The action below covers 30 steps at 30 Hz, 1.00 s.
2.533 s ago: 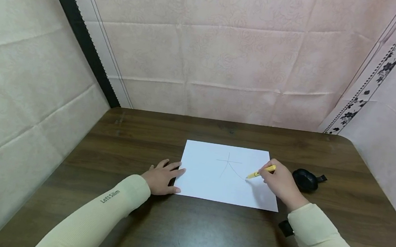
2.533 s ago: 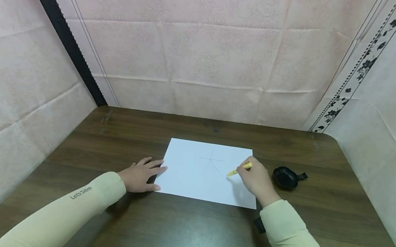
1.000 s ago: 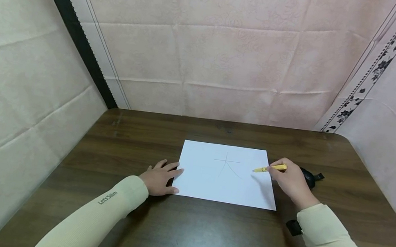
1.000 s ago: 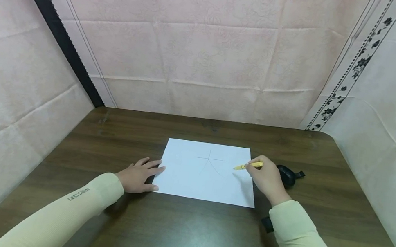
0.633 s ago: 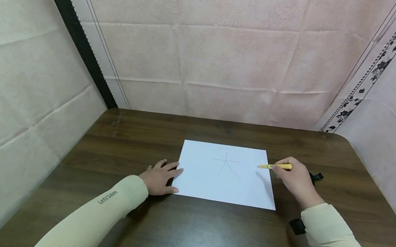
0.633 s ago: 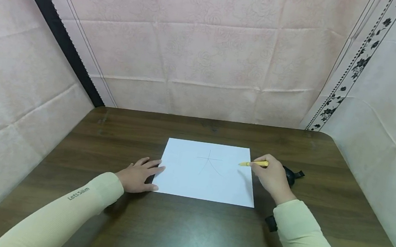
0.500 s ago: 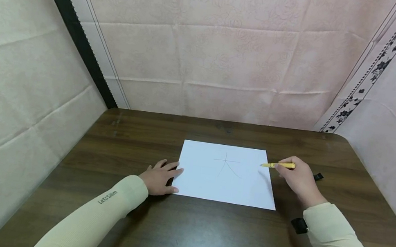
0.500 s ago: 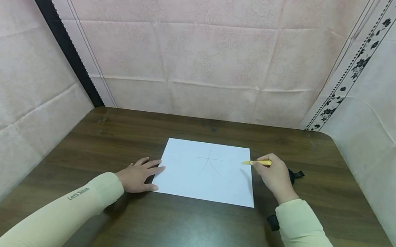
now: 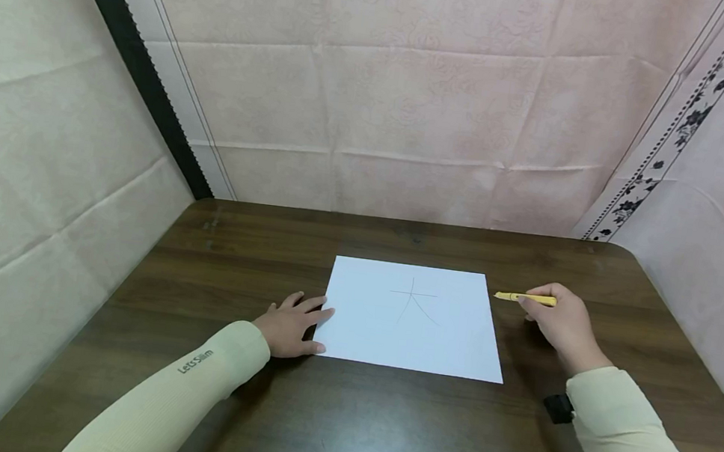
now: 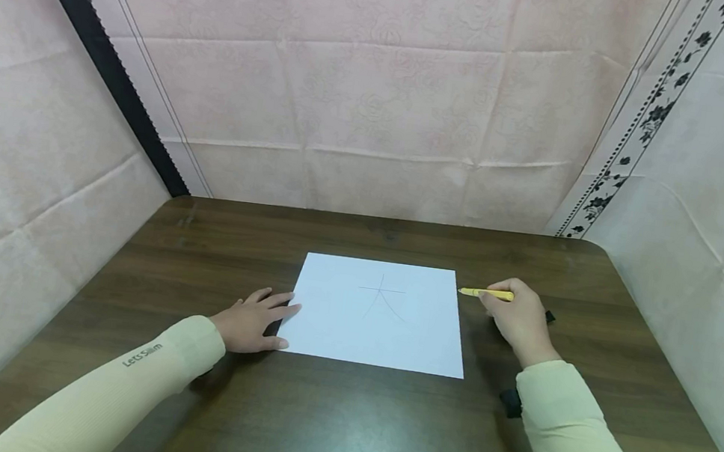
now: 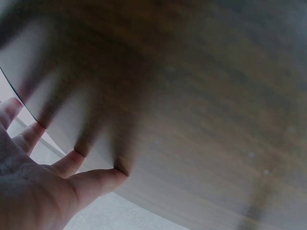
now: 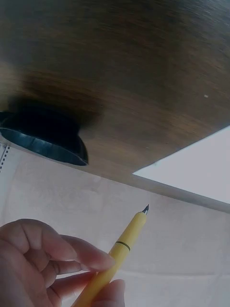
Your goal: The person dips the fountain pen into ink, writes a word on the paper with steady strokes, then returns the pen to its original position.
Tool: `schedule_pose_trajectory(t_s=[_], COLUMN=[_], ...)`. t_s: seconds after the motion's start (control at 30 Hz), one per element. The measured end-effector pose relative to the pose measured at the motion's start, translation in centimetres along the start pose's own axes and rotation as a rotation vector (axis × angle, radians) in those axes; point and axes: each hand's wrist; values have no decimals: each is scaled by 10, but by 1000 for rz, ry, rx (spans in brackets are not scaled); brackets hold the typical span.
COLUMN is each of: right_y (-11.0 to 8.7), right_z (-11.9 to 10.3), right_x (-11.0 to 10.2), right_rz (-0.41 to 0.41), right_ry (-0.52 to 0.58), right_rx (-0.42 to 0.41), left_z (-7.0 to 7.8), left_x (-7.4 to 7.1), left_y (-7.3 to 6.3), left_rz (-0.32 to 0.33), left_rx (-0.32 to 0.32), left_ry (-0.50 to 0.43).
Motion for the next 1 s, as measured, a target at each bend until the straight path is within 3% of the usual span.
schedule_pose_trajectory(t_s=[1.0], right_y=[6], right_z=[20], right_x=[-25], right_rz=[101], right_ry=[27], right_rx=[48], left_z=[-2], left_x=[3], left_y=[1], left_rz=[6], left_rx=[5], left_ry=[2])
Point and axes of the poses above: each hand's wrist, its own y-axis towards the middle knuckle, its own x-axis out of the palm, z = x × y
